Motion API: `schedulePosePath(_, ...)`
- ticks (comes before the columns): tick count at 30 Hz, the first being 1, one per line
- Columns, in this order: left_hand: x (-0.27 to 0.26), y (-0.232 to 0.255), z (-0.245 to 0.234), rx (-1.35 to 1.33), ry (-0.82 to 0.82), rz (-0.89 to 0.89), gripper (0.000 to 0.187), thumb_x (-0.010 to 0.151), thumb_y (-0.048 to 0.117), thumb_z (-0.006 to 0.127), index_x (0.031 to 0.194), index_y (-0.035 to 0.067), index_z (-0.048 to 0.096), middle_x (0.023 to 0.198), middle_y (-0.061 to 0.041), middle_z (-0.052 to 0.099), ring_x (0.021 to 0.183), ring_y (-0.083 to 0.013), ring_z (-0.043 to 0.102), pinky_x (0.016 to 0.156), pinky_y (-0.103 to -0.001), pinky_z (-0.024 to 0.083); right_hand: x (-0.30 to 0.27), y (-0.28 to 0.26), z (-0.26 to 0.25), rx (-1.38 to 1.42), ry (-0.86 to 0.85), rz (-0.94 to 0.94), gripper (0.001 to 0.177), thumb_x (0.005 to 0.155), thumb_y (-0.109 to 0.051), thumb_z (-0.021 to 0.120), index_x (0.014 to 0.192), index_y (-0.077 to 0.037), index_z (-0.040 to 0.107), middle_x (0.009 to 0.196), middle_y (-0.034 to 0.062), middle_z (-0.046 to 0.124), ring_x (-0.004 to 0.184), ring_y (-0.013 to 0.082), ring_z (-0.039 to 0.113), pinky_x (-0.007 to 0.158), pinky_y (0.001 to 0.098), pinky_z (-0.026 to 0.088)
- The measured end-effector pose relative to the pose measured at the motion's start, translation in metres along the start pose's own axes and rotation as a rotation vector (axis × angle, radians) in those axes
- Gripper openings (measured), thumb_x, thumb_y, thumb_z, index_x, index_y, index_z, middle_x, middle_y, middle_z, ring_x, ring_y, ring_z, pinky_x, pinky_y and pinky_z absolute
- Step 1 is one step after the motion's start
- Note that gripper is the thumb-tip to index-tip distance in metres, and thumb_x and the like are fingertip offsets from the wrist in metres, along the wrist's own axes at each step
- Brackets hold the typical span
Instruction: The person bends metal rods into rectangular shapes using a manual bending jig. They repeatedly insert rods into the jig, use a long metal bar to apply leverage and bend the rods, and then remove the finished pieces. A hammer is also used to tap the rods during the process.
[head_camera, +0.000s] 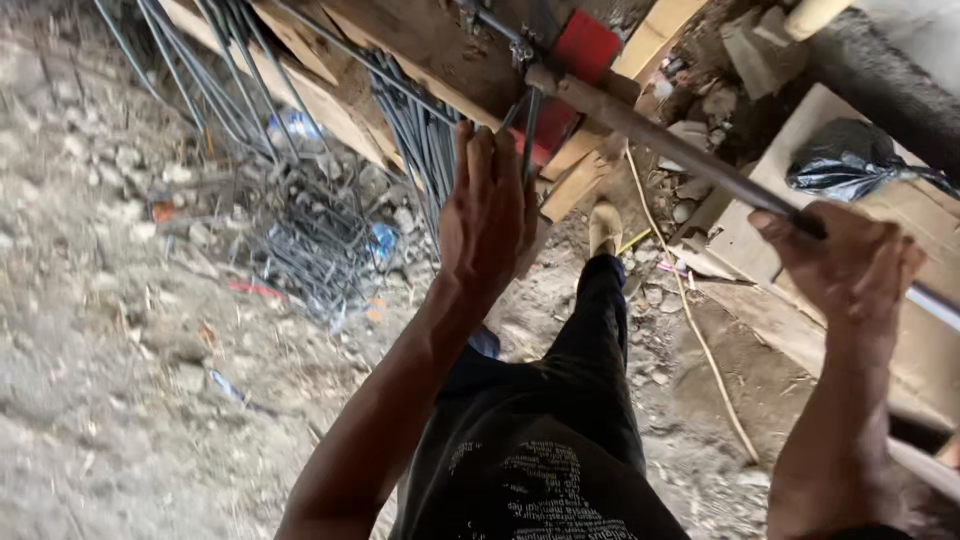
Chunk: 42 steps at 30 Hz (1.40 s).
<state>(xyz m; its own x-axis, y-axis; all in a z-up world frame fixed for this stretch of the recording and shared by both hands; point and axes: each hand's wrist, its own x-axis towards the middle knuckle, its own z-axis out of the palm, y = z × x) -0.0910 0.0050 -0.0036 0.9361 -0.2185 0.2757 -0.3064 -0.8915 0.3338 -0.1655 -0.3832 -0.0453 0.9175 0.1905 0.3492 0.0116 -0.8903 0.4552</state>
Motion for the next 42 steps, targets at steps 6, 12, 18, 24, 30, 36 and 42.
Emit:
schedulePosePath(6,-0.006,-0.037,-0.012,-0.330,0.182,0.175,0.019,0.097,-0.006,0.063,0.115,0.000,0.063,0.110,-0.018,0.064,0.079,-0.0224,0.070,0.044,-0.023,0.062,-0.035,-0.070,-0.082,0.319,-0.488,0.347,0.073,0.106,-0.078,0.032,0.076,-0.016,0.059,0.054,-0.0056,0.047,0.039,0.0091,0.037,0.037,0.0261,0.025)
schedulePosePath(12,0.001,-0.038,-0.032,-0.185,0.053,0.093,0.057,0.080,0.015,0.083,0.129,0.009,0.054,0.133,-0.014,0.055,0.120,-0.0326,0.062,0.076,-0.042,0.060,0.014,-0.043,-0.077,0.353,-0.739,0.487,0.078,0.093,-0.090,0.034,0.095,-0.023,0.075,0.071,0.0035,0.070,0.069,0.0237,0.067,0.070,0.0444,0.047)
schedulePosePath(18,0.004,-0.039,-0.025,-0.238,0.106,0.109,0.043,0.083,0.011,0.073,0.122,0.004,0.057,0.123,-0.015,0.062,0.117,-0.0347,0.065,0.065,-0.038,0.060,0.026,-0.024,-0.060,0.391,-0.886,0.449,0.078,0.090,-0.089,0.031,0.117,-0.030,0.074,0.062,0.0020,0.066,0.058,0.0200,0.064,0.060,0.0345,0.048)
schedulePosePath(24,0.000,-0.042,-0.022,-0.234,-0.001,0.086,0.051,0.087,0.012,0.072,0.134,0.005,0.053,0.140,-0.017,0.055,0.135,-0.0365,0.052,0.088,-0.046,0.058,0.037,-0.030,-0.087,0.358,-0.860,0.420,0.092,0.081,-0.096,0.020,0.096,-0.021,0.072,0.075,0.0092,0.073,0.083,0.0358,0.073,0.075,0.0461,0.047)
schedulePosePath(30,0.006,-0.038,-0.029,-0.273,-0.045,0.065,0.048,0.084,0.010,0.067,0.129,0.002,0.052,0.134,-0.017,0.057,0.134,-0.0386,0.051,0.092,-0.046,0.056,0.010,-0.053,-0.083,0.409,-0.866,0.444,0.067,0.086,-0.088,0.034,0.107,-0.035,0.071,0.056,-0.0042,0.062,0.042,0.0089,0.053,0.036,0.0200,0.038)
schedulePosePath(36,0.004,-0.040,-0.025,-0.264,-0.063,0.074,0.040,0.090,0.013,0.068,0.127,0.004,0.055,0.137,-0.017,0.058,0.138,-0.0388,0.048,0.086,-0.046,0.061,0.023,-0.051,-0.091,0.462,-0.914,0.522,0.077,0.081,-0.091,0.030,0.115,-0.036,0.073,0.072,0.0056,0.075,0.073,0.0271,0.072,0.070,0.0452,0.050)
schedulePosePath(42,0.005,-0.046,-0.031,-0.299,-0.030,0.112,0.041,0.088,0.008,0.068,0.127,0.001,0.056,0.133,-0.018,0.060,0.134,-0.0411,0.052,0.091,-0.045,0.058,0.003,-0.060,-0.096,0.417,-0.903,0.544,0.065,0.088,-0.085,0.040,0.107,-0.030,0.070,0.075,0.0055,0.073,0.066,0.0261,0.071,0.054,0.0381,0.055)
